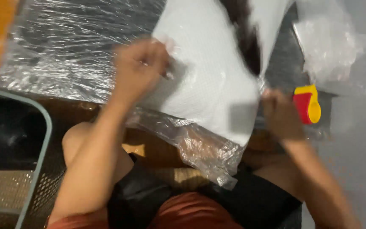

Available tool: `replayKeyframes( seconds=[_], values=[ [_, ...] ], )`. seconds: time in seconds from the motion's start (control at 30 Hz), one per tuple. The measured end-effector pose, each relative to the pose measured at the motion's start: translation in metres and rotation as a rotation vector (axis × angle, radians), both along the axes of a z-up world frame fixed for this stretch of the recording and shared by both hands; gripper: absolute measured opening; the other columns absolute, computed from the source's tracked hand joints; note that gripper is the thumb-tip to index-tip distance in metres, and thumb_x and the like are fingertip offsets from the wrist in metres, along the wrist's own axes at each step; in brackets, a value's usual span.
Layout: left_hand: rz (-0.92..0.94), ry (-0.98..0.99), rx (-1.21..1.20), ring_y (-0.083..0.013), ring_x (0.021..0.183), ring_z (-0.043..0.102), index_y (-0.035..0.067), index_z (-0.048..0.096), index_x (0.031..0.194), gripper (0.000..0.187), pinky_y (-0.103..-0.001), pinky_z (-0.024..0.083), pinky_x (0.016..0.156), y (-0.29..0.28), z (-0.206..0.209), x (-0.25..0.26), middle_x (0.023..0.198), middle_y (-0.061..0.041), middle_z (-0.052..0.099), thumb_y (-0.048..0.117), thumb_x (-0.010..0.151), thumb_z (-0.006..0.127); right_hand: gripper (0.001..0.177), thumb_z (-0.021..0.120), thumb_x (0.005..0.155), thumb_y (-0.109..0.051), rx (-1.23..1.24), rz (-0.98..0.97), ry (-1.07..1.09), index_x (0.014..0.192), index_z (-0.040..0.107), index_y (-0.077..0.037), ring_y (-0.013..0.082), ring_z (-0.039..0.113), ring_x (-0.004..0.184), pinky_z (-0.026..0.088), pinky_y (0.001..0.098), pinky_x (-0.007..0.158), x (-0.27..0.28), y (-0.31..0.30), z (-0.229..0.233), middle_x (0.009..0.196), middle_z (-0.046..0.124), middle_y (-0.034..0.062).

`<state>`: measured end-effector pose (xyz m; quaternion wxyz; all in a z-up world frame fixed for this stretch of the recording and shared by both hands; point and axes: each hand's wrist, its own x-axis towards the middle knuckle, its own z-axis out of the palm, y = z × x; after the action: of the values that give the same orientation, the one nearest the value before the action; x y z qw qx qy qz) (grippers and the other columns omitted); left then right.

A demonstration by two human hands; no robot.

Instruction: Using a vacuum hose to remove air from a plastic bag containing a pillow to compress it.

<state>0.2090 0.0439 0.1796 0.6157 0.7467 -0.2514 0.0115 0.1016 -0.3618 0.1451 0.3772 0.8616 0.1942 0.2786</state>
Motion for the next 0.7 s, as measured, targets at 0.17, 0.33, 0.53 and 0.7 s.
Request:
replayKeyframes(
  seconds=[0.17, 0.33, 0.53, 0.7],
  values=[
    [0.519, 0.202, -0.462, -0.0098, 0.078, 0.073, 0.014, 0.059, 0.105, 0.021, -0.019, 0.047, 0.059, 0.053, 0.021, 0.014, 0.089, -0.001, 0.067, 0.034, 0.108, 0.052, 0.034, 0.046, 0.098, -0.054, 0.374, -0.322, 0.749, 0.097, 0.064, -0.024, 0.0361, 0.058, 0.041, 0.043, 0.0485, 0.043, -0.112, 0.094, 0.069, 0.058, 0.066, 0.0035],
    [0.492, 0.037, -0.294, -0.0128, 0.095, 0.068, 0.008, 0.056, 0.113, 0.027, -0.024, 0.055, 0.076, 0.051, 0.007, 0.015, 0.102, -0.005, 0.066, 0.034, 0.112, 0.052, 0.025, 0.057, 0.096, -0.039, 0.774, -0.388, 0.598, 0.101, 0.063, -0.015, 0.0381, 0.063, 0.054, 0.048, 0.0484, 0.051, -0.121, 0.033, -0.006, 0.067, 0.069, 0.0094],
    [0.546, -0.193, 0.138, -0.0229, 0.093, 0.060, -0.007, 0.058, 0.115, 0.036, -0.035, 0.050, 0.080, 0.045, -0.014, 0.017, 0.102, -0.015, 0.064, 0.028, 0.120, 0.057, 0.021, 0.068, 0.087, -0.025, 1.011, -0.067, 0.673, 0.101, 0.070, -0.010, 0.0327, 0.067, 0.064, 0.052, 0.0409, 0.056, -0.090, 0.013, 0.006, 0.085, 0.074, 0.0087],
    [0.558, -0.192, 0.375, -0.0308, 0.090, 0.064, -0.009, 0.058, 0.112, 0.045, -0.041, 0.053, 0.077, 0.039, -0.034, 0.022, 0.103, -0.021, 0.064, 0.035, 0.122, 0.061, 0.028, 0.042, 0.108, -0.024, 1.587, -0.151, 0.600, 0.096, 0.056, -0.004, 0.0138, 0.045, 0.063, 0.041, 0.0332, 0.059, -0.029, 0.010, 0.005, 0.069, 0.053, 0.0022]
  ],
)
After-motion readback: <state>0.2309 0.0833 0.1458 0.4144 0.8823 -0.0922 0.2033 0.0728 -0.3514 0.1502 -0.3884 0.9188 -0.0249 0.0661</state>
